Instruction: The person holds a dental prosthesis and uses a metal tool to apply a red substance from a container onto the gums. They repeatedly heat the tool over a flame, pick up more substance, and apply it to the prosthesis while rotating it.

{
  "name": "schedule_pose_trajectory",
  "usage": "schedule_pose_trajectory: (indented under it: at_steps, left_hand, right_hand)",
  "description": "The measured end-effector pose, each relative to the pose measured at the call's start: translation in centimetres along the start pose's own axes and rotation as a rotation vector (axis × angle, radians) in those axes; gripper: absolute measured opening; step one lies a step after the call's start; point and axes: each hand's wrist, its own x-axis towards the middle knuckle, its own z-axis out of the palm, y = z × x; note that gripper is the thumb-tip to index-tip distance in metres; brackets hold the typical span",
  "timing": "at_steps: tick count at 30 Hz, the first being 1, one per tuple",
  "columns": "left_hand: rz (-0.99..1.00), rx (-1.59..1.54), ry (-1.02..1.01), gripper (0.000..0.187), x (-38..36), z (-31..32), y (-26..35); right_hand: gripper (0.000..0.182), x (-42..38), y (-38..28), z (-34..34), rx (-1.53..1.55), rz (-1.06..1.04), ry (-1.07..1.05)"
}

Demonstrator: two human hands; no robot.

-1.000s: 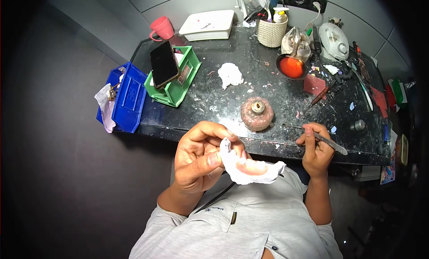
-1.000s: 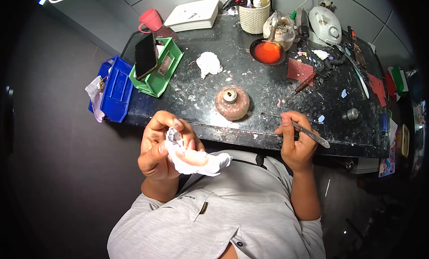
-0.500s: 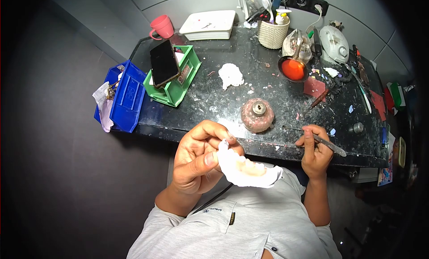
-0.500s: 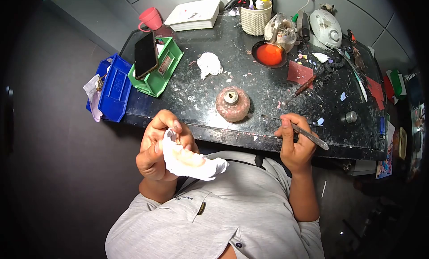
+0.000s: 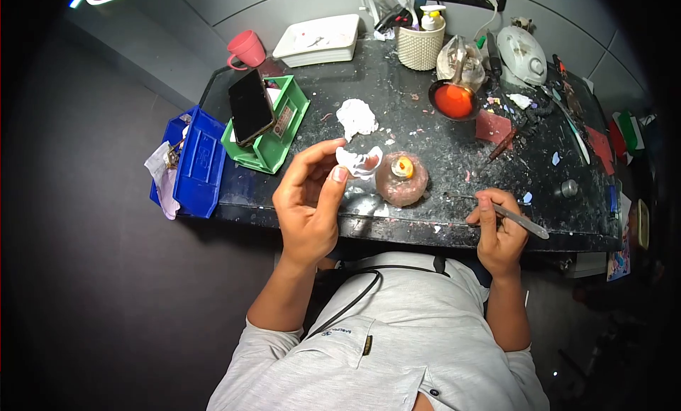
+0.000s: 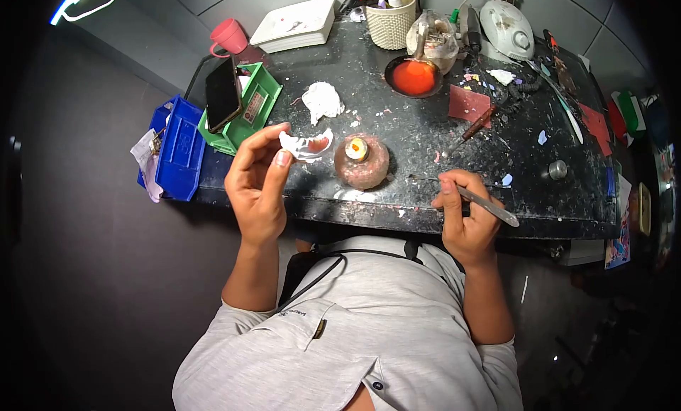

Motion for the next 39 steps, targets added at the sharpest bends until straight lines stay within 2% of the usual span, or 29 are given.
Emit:
schedule_pose_trajectory:
  at_steps: [2,6,16,23,26,28,30,34,36,39]
  left_hand:
    - [0.105,0.18,-0.073,0.03,0.3,0.1,-0.8]
    - [0.162,0.304,-0.128,0.029,1.1,0.6,-1.7]
    - [0.247,0.358,-0.246,0.033,2.2,1.8,-1.9]
    - [0.267,0.311,-0.192,0.032,1.6,1.6,-1.5]
    - [0.233,0.311,-0.177,0.027,0.8,0.7,-0.9]
    - [0.125,0.092,-0.091,0.026,0.2,0.1,-0.2]
    - [0.016,-0.003,-0.069,0.031,-0.2,-1.3,0.3]
    - [-0.223,-0.405,-0.01,0.037,-0.1,-2.7,0.0]
    - [-0.27,-0.453,-0.042,0.038,-0.1,-3.5,-1.0]
    - [-0.393,-0.537,0.05,0.039,-0.3,-3.3,-1.9]
  right_hand:
    - [0.014,0.1,0.0,-0.1,-0.011,-0.012,-0.004]
    - [0.014,0.2,-0.4,-0.2,-0.026,-0.014,-0.02]
    - [0.013,0.1,-0.2,-0.3,-0.015,-0.013,-0.022]
    - [0.013,0.2,-0.1,-0.3,-0.025,-0.03,-0.019]
    - [0.013,0.2,-0.4,-0.3,-0.031,-0.027,-0.031]
    - [0.013,0.2,-0.2,-0.3,-0.02,-0.021,-0.022]
    - [0.013,0.1,-0.2,-0.4,-0.02,-0.013,-0.021]
    - [0.014,0.2,-0.4,-0.2,-0.017,-0.01,-0.013]
    - [0.014,0.2,-0.4,-0.2,-0.021,-0.02,-0.018]
    - [0.014,0.2,-0.4,-0.2,-0.028,-0.018,-0.018]
